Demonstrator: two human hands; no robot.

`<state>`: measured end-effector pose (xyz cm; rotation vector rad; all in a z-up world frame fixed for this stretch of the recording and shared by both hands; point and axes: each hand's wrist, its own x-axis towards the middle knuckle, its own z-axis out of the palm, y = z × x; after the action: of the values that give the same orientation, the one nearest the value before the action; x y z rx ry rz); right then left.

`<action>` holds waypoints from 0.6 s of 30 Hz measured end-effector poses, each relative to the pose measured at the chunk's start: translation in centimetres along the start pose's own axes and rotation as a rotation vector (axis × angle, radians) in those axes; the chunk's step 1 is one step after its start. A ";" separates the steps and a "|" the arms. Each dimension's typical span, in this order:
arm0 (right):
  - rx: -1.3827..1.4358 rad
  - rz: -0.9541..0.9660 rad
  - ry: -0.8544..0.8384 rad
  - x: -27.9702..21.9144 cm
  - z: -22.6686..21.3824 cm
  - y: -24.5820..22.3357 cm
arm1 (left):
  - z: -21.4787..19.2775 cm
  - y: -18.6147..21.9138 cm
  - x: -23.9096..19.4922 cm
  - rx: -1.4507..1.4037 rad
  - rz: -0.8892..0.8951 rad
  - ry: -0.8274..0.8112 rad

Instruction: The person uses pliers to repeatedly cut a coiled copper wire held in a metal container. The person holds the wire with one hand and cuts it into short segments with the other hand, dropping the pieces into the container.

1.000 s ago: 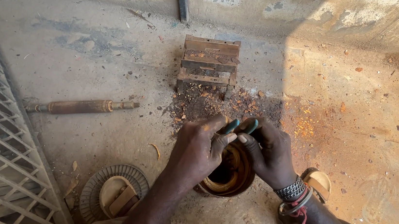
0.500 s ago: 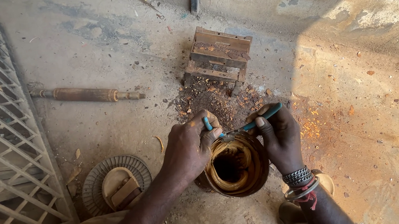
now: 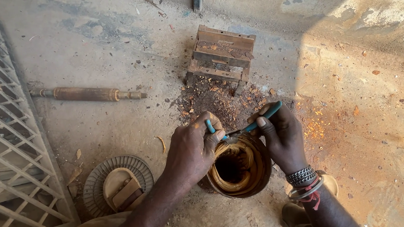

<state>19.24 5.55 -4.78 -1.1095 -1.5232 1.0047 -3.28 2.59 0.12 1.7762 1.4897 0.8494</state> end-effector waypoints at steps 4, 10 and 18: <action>-0.006 0.013 0.006 -0.2 0.1 -0.1 | -0.1 0.3 -0.1 0.041 -0.030 -0.034; 0.068 0.000 -0.005 -0.2 0.0 0.0 | 0.0 0.2 -0.3 0.064 -0.010 -0.082; 0.017 0.025 0.033 -0.3 0.3 0.8 | 1.6 -1.6 -0.4 0.170 0.000 -0.043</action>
<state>19.07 5.44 -5.63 -1.1309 -1.4752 1.0100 -2.93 2.25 -2.11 1.9049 1.5727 0.6974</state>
